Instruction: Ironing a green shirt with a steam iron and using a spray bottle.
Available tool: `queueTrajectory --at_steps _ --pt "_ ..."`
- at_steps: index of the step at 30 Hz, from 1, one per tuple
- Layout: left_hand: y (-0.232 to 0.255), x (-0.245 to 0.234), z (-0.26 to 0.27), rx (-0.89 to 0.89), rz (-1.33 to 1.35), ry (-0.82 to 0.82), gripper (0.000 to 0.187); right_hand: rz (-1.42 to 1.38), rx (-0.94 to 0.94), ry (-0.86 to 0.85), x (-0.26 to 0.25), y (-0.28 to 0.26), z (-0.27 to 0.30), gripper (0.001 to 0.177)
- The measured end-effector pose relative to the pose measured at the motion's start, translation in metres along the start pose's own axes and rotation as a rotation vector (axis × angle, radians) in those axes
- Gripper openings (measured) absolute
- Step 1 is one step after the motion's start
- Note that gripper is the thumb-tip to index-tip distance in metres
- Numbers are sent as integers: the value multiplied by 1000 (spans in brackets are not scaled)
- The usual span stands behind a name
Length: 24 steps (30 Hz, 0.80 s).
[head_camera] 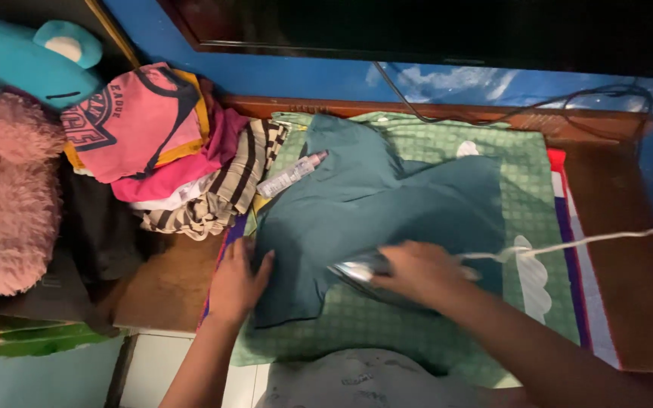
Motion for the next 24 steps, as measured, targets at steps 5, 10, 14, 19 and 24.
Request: queueTrajectory --at_steps 5,10,14,19,24 --pt "-54 20 -21 -260 52 -17 60 56 64 91 5 44 26 54" --pt "-92 35 -27 -403 173 -225 50 -1 335 -59 -26 19 2 63" --pt "-115 40 -27 -527 451 -273 41 -23 224 96 -28 -8 -51 63" --pt "-105 36 -21 -677 753 -325 31 -50 -9 318 -45 -60 -106 57" --pt "-116 40 -12 -626 789 -302 32 -17 -138 253 -39 -90 -110 54"
Point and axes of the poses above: each hand's wrist, its own z-axis away from the middle knuckle, its own x-axis out of the palm, y = z × x, the point moved 3 cm from there along -z, towards the middle knuckle, and after that the axes turned 6 degrees about z, right-handed, at the moved point
